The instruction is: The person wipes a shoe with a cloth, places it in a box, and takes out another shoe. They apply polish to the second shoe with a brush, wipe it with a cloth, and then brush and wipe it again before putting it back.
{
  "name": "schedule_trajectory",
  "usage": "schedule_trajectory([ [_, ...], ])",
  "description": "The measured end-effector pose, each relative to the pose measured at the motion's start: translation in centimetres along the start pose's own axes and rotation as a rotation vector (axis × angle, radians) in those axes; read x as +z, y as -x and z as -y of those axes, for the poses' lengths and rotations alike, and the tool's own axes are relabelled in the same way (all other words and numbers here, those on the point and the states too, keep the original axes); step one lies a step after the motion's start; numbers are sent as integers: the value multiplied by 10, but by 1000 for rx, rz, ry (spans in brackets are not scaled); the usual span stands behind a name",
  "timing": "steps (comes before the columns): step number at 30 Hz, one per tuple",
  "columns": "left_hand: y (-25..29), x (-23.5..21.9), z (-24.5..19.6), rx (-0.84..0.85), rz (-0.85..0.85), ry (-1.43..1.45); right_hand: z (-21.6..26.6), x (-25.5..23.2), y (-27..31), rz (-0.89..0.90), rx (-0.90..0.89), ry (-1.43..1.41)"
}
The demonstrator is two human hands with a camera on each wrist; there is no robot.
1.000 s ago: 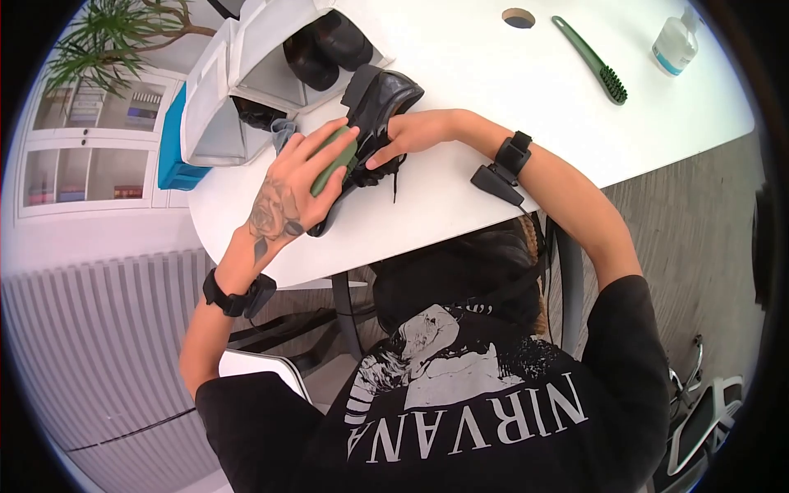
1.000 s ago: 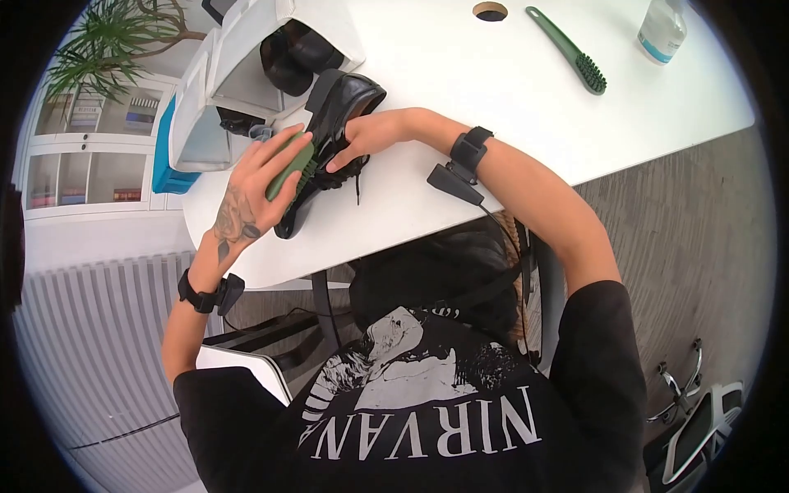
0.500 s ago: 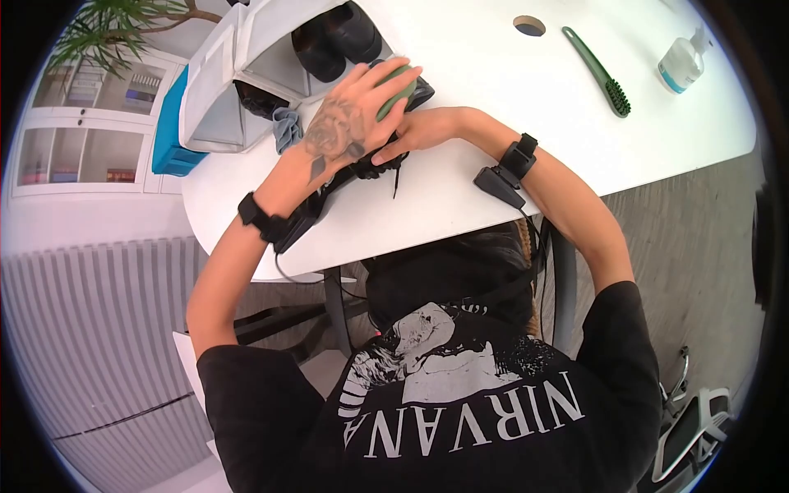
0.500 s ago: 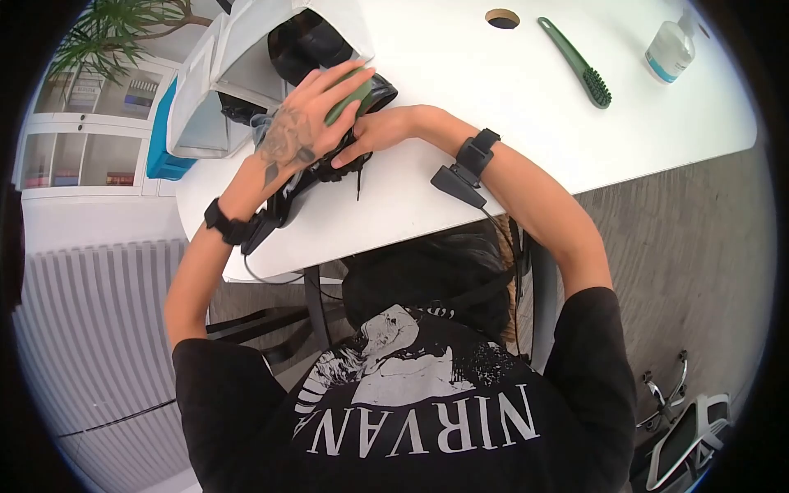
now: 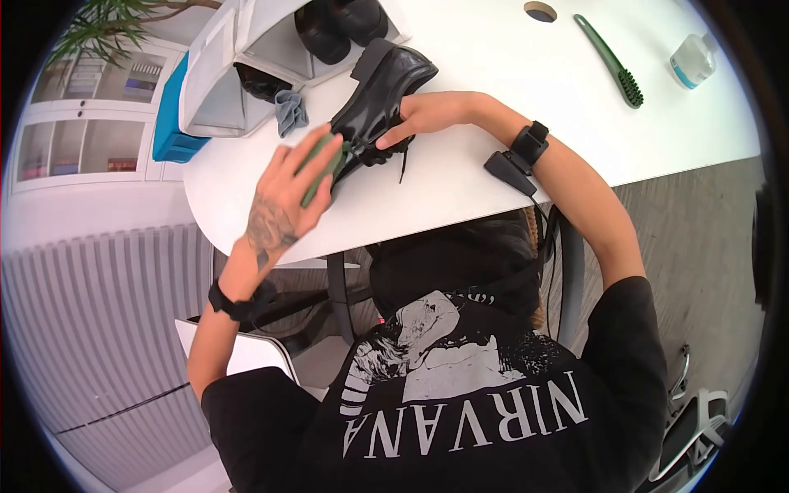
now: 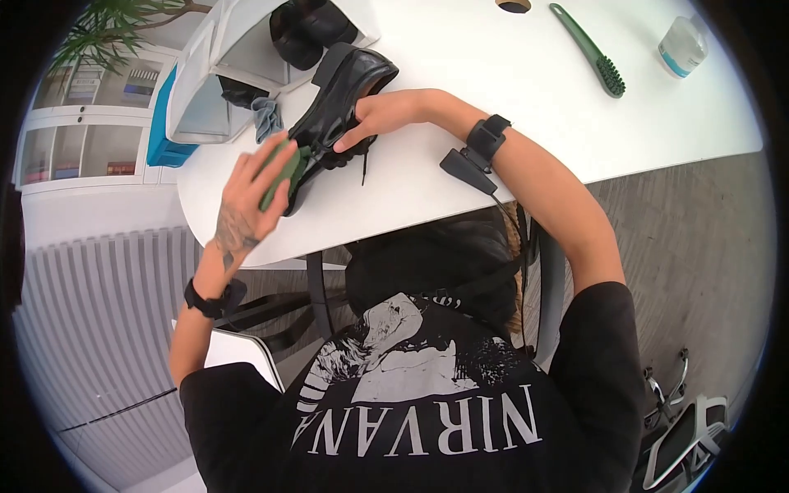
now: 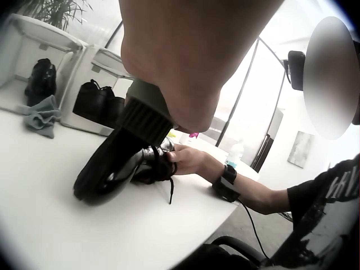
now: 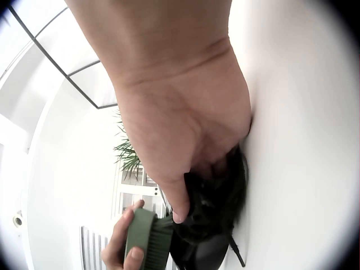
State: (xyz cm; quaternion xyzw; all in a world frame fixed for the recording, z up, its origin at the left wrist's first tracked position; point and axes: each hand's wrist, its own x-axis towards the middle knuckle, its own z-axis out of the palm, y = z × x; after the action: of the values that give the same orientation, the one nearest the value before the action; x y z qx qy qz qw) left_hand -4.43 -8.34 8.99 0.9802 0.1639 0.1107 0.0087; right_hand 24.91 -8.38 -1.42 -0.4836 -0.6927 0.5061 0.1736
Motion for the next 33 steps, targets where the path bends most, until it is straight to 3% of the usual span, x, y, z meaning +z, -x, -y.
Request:
schedule_trajectory([
  [6, 26, 20, -12, 74, 53, -135, 0, 3, 1, 2, 16, 29],
  [10, 28, 26, 1, 122, -105, -154, -4, 1, -5, 8, 47, 104],
  [14, 21, 21, 9, 41, -145, -94, -4, 2, -1, 29, -86, -10],
  [18, -19, 23, 2, -10, -101, -70, 1, 4, 0, 21, 23, 67],
  [24, -71, 51, 16, 141, -279, -90, 2, -1, -3, 44, 96, 178],
  [28, -116, 63, 36, 153, -327, -73, -2, 0, -1, 5, 40, 152],
  [33, -160, 79, 51, 199, -257, -101, -8, -1, -7, -20, 48, 157],
])
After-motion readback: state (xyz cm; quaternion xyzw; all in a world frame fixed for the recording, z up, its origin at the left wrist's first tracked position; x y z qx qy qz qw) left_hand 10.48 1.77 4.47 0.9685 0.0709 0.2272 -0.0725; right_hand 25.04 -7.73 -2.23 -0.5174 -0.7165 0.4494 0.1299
